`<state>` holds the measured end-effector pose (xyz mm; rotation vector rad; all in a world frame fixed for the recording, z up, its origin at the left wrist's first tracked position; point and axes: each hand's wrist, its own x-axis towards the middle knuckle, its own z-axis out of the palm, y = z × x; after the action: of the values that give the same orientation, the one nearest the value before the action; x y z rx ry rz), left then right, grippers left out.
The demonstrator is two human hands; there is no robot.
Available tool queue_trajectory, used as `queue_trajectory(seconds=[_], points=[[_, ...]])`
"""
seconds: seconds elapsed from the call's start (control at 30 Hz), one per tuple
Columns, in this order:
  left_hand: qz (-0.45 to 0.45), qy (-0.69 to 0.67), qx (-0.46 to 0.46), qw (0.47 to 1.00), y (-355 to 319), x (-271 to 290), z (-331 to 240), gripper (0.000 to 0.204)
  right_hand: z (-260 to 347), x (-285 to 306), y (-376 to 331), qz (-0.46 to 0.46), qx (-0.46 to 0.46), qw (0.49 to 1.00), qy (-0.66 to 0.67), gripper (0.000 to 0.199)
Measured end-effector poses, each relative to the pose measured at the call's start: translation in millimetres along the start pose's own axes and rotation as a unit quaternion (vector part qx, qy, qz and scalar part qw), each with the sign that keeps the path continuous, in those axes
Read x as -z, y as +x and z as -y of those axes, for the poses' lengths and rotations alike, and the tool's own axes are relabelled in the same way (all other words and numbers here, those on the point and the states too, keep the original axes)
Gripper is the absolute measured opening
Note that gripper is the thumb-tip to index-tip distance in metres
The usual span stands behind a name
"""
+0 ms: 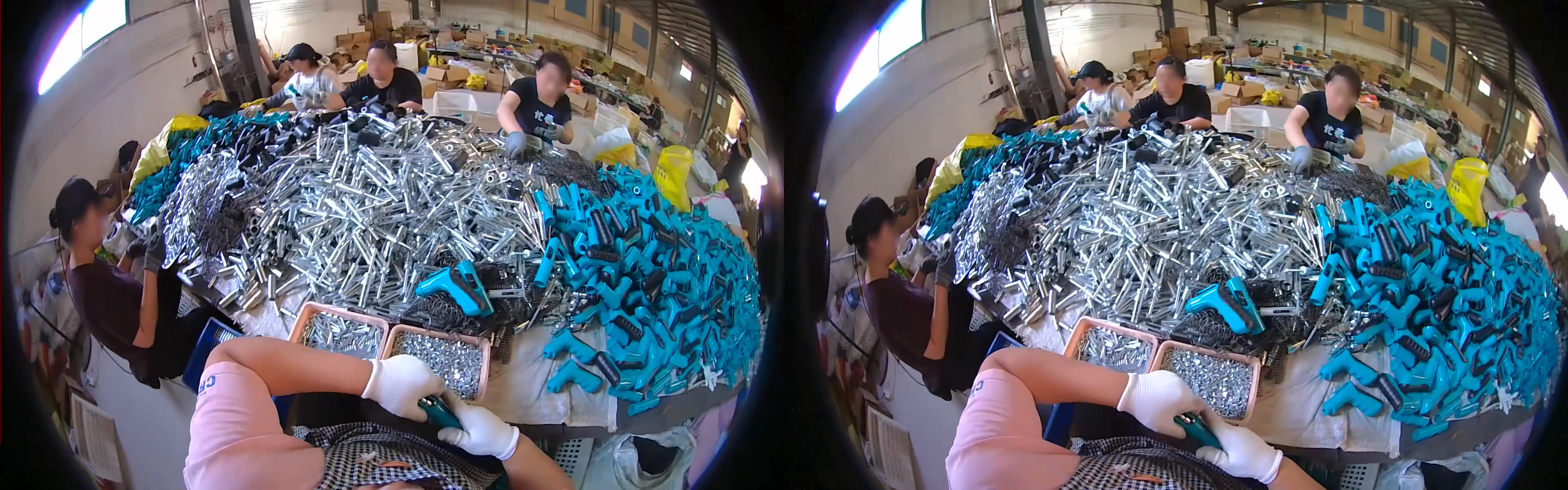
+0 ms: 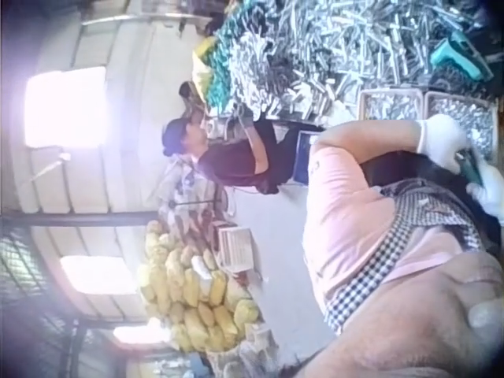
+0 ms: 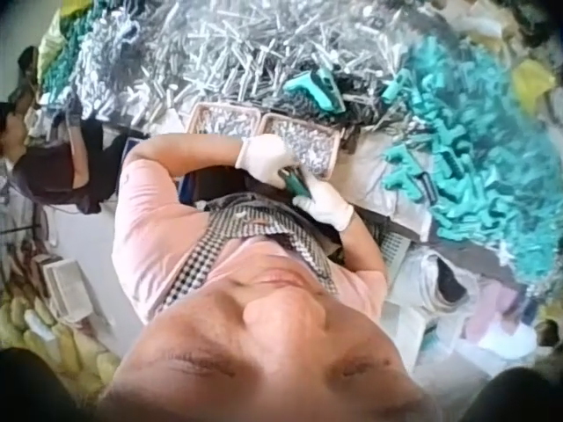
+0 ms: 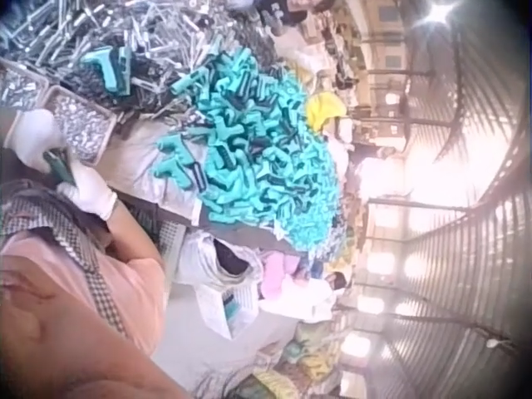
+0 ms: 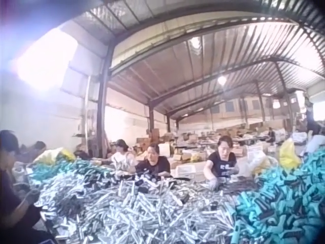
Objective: Assembling turquoise T-handle wrenches by inserting metal shafts into plastic handles.
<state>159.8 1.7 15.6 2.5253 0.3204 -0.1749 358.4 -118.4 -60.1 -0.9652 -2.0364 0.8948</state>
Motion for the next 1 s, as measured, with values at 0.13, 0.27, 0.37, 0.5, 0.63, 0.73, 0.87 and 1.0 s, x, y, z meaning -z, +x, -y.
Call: queue_trajectory(seconds=[0.13,0.27,0.37,0.5,0.63,0.73,0.87,1.0], points=[[-0.026,0.008,0.053,0.998,7,26,-4,0.047,11,16,0,0.077,-0.238,0.93,0.268,0.078],[-0.237,-0.004,0.095,0.967,10,19,22,0.054,9,-1,-9,-0.153,-0.245,0.802,0.522,0.081],[-0.335,0.065,0.124,0.932,-15,4,50,0.048,1,-6,-4,-0.186,-0.23,0.701,0.648,0.057],[-0.381,0.122,0.251,0.882,-74,-5,77,0.033,-13,-22,10,-0.18,-0.195,0.659,0.704,0.043],[-0.401,0.067,0.455,0.792,-132,9,132,0.034,-26,-27,20,-0.15,-0.166,0.654,0.723,0.039],[-0.467,0.131,0.427,0.763,-161,15,163,0.032,-35,-28,28,-0.145,-0.17,0.667,0.711,0.038],[-0.523,0.14,0.346,0.766,-139,41,198,0.039,-72,-19,22,-0.135,-0.159,0.655,0.726,0.041],[-0.532,0.198,0.289,0.771,-92,103,234,0.045,-57,-17,41,-0.27,-0.235,0.668,0.653,0.039]])
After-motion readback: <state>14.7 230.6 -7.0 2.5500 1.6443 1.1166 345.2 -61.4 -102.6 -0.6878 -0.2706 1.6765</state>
